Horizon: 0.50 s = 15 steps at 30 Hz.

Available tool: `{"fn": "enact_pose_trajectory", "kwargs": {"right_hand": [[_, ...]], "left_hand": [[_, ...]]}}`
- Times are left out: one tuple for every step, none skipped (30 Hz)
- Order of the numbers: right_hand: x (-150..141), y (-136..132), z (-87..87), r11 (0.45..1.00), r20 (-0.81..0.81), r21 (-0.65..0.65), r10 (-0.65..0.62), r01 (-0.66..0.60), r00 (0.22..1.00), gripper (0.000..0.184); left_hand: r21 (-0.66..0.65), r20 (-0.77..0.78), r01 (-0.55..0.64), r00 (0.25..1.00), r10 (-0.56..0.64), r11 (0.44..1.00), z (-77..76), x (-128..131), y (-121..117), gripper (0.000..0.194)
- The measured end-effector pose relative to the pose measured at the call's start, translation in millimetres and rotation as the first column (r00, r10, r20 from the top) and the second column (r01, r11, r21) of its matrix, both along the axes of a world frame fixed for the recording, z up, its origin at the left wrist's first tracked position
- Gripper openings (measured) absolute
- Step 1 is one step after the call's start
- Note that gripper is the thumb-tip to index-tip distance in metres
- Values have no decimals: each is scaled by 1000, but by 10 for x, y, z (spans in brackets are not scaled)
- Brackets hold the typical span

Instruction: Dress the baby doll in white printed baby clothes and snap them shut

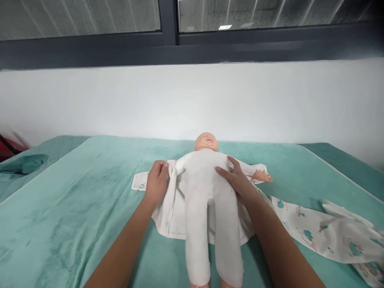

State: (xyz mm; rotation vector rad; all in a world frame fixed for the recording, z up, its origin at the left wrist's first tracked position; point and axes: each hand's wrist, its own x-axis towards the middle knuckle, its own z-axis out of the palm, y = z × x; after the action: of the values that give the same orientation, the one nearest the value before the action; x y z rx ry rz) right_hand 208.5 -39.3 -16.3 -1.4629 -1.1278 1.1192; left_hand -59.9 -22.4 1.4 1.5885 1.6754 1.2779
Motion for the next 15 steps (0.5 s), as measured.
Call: {"fn": "enact_pose_trajectory", "kwargs": {"right_hand": [[-5, -5, 8, 1000, -30, 13, 4, -3, 1000, 97], [-11, -13, 22, 1000, -57, 26, 12, -11, 998, 98], [-17, -23, 40, 999, -83, 39, 30, -27, 996, 99], [-26, -36, 59, 997, -110, 49, 56, -51, 992, 99], [-36, -51, 77, 995, -136, 53, 94, -87, 986, 99], [-47, -65, 91, 990, -159, 49, 139, -133, 977, 99], [-60, -78, 99, 983, -179, 39, 186, -182, 966, 99], [-74, -87, 100, 972, -197, 25, 234, -233, 952, 99], [-88, -93, 94, 959, -212, 8, 277, -282, 937, 100], [-102, -95, 82, 947, -223, -6, 312, -321, 924, 100], [-115, -94, 67, 938, -228, -16, 335, -347, 914, 101], [-126, -91, 50, 933, -226, -21, 346, -359, 911, 101], [-135, -86, 34, 931, -217, -21, 351, -364, 911, 101], [-140, -82, 21, 932, -201, -18, 351, -362, 915, 100], [-141, -79, 13, 934, -182, -9, 350, -358, 919, 98]], "left_hand": [[-6, 20, 2, 1000, -1, 1000, 44, 36, 21, 24], [-16, 39, 2, 999, -2, 1000, 94, 70, 48, 22], [-25, 55, 3, 998, -2, 1000, 147, 103, 78, 21], [-28, 68, 0, 998, 1, 1000, 203, 136, 108, 20], [-25, 76, -5, 997, 7, 1000, 261, 169, 138, 19], [-15, 80, -13, 997, 14, 1000, 318, 203, 164, 18], [-1, 79, -21, 997, 21, 1000, 373, 238, 184, 18], [13, 71, -24, 997, 23, 1000, 425, 273, 197, 18], [22, 51, -14, 999, 13, 1000, 472, 306, 200, 18], [20, 16, 9, 1000, -10, 1000, 516, 337, 191, 19], [3, -32, 44, 999, -44, 999, 557, 361, 169, 19], [-25, -84, 79, 993, -81, 997, 597, 379, 130, 20], [-60, -130, 107, 985, -114, 992, 639, 389, 73, 20], [-97, -157, 122, 978, -137, 988, 685, 390, -2, 20], [-139, -156, 135, 975, -157, 981, 737, 384, -95, 19]]}}
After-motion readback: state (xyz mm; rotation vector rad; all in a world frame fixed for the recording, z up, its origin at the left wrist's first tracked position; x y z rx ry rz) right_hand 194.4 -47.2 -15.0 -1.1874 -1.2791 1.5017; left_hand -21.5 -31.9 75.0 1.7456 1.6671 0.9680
